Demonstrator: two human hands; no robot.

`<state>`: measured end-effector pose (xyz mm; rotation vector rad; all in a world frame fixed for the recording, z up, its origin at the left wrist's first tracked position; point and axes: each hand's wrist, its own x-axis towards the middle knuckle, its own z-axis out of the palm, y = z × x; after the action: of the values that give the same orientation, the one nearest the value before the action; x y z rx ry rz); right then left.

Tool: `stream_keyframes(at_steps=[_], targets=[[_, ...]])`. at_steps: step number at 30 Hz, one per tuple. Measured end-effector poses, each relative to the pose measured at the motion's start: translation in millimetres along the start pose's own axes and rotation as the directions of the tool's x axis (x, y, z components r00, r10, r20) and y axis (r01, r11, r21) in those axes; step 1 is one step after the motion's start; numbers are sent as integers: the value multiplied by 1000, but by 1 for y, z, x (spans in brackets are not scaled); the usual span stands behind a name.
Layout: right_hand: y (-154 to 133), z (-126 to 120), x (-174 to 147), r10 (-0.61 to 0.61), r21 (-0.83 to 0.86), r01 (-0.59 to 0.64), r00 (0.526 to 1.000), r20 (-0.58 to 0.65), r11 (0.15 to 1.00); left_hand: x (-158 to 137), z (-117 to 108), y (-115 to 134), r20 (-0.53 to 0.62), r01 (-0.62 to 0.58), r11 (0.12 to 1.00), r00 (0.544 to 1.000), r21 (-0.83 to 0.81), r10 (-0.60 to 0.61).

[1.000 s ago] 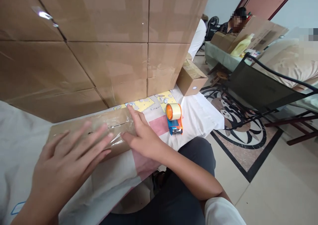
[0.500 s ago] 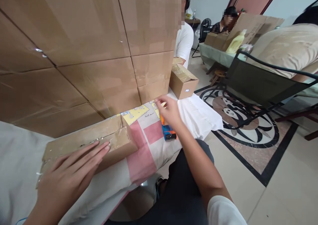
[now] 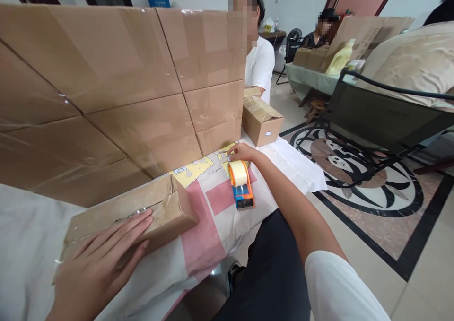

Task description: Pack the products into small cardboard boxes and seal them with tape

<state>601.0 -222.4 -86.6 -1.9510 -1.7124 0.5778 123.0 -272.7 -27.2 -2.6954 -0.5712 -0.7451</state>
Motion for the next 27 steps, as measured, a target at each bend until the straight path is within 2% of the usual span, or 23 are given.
stream_keyframes(at_steps=[3,7,16,27], targets=[[0,6,2,-70,27,69,996,51,997,1,-1,1,3,-11,1000,1000,17,10],[2,10,2,-87,81,83,995,45,993,1,-2,3,-10,5,999,1000,41,-5],[11,15,-18,-1,290,35,993,-117,956,-2,-1,2,18,-6,998,1000,68,5],[28,24,-26,78,505,46,972,-221,862,-1,-2,5,21,28,997,999,71,-30]])
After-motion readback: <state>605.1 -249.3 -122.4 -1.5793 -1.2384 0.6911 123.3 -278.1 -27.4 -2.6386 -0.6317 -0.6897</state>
